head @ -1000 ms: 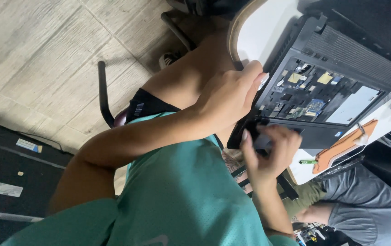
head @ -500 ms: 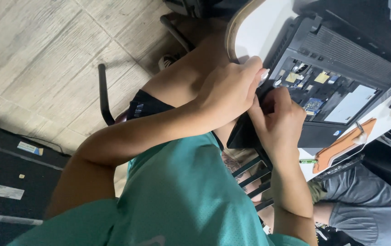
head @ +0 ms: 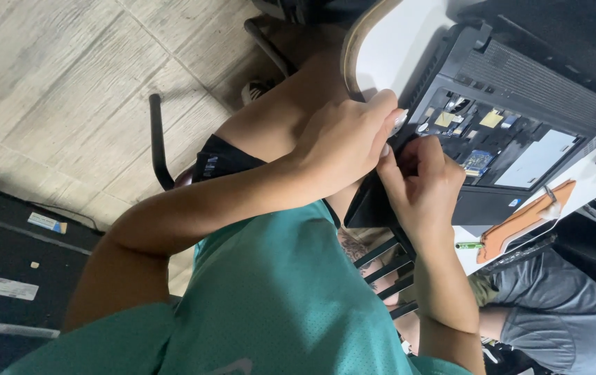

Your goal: Using a plastic prying tool to carefully separate the top and bottom covers of a laptop to access internal hardware.

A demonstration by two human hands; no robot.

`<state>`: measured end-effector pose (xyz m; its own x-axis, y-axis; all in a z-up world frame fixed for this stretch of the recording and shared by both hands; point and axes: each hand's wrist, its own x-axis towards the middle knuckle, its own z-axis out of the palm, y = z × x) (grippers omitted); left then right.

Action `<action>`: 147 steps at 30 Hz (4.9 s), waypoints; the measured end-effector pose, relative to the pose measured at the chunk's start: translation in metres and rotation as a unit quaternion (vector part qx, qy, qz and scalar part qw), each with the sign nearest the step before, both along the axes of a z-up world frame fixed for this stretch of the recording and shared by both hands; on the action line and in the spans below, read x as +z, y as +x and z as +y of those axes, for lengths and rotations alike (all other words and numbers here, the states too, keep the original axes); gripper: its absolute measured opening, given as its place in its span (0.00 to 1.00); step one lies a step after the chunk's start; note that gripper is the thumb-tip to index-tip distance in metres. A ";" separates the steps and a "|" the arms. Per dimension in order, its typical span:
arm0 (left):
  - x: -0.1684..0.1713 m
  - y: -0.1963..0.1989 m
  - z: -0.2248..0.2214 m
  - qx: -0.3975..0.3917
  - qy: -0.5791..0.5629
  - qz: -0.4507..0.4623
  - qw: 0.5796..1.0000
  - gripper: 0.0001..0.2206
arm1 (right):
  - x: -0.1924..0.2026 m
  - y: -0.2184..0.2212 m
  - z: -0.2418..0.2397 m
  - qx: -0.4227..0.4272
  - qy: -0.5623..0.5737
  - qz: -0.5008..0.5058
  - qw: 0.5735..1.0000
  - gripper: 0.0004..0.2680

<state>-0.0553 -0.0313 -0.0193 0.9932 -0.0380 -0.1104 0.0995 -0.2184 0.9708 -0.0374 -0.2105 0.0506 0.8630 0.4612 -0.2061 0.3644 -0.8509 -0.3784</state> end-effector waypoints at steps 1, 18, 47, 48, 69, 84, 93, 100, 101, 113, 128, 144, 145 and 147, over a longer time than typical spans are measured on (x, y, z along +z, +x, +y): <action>0.000 0.000 0.000 0.000 0.000 0.000 1.000 0.09 | 0.001 0.001 0.000 0.000 0.000 0.000 1.000 0.14; 0.004 -0.006 0.005 0.051 -0.028 -0.021 0.998 0.12 | 0.031 -0.018 0.025 0.093 -0.256 -0.077 0.959 0.18; -0.009 -0.011 -0.020 0.143 -0.110 -0.020 0.983 0.11 | 0.013 -0.005 0.002 -0.032 0.008 0.098 0.995 0.15; -0.007 -0.008 -0.018 0.152 -0.118 -0.021 0.981 0.12 | 0.013 -0.006 0.001 -0.033 0.007 0.094 0.995 0.15; 0.000 0.000 -0.023 0.122 0.044 0.018 0.991 0.11 | 0.011 -0.007 0.001 0.024 -0.018 0.043 0.999 0.15; 0.008 -0.021 0.004 0.083 -0.020 -0.082 0.993 0.08 | 0.007 -0.011 -0.002 -0.004 -0.028 0.050 0.998 0.15; -0.006 -0.010 0.003 0.057 -0.147 0.022 0.987 0.14 | 0.002 -0.012 -0.006 0.009 -0.029 0.026 0.999 0.15; 0.009 -0.006 0.005 0.040 -0.119 0.018 0.992 0.15 | -0.001 -0.015 -0.006 0.019 -0.038 0.000 0.999 0.16; 0.006 -0.007 0.002 0.051 -0.115 0.011 0.992 0.15 | -0.001 -0.015 -0.007 0.020 -0.036 -0.001 0.999 0.16; 0.004 -0.010 -0.005 0.092 -0.110 -0.023 0.989 0.13 | 0.003 -0.017 -0.007 0.023 0.004 -0.013 1.000 0.13; -0.012 -0.096 0.005 0.015 -0.311 0.103 0.945 0.14 | 0.036 -0.079 -0.032 0.115 -0.057 -0.002 0.992 0.33; 0.005 -0.128 -0.014 -0.013 -0.130 -0.041 0.991 0.10 | 0.020 -0.090 -0.049 0.124 0.061 -0.034 0.990 0.26; 0.005 -0.127 -0.015 -0.013 -0.129 -0.042 0.991 0.10 | 0.020 -0.091 -0.049 0.124 0.063 -0.035 0.990 0.26; 0.006 -0.126 -0.016 -0.002 -0.098 -0.069 0.993 0.09 | 0.019 -0.092 -0.050 0.118 0.070 -0.046 0.990 0.25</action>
<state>-0.1814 -0.0478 -0.0134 0.9981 -0.0493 0.0376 -0.0388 -0.0236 0.9990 -0.1295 -0.2605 0.0700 0.7405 0.6700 -0.0521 0.5845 -0.6803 -0.4422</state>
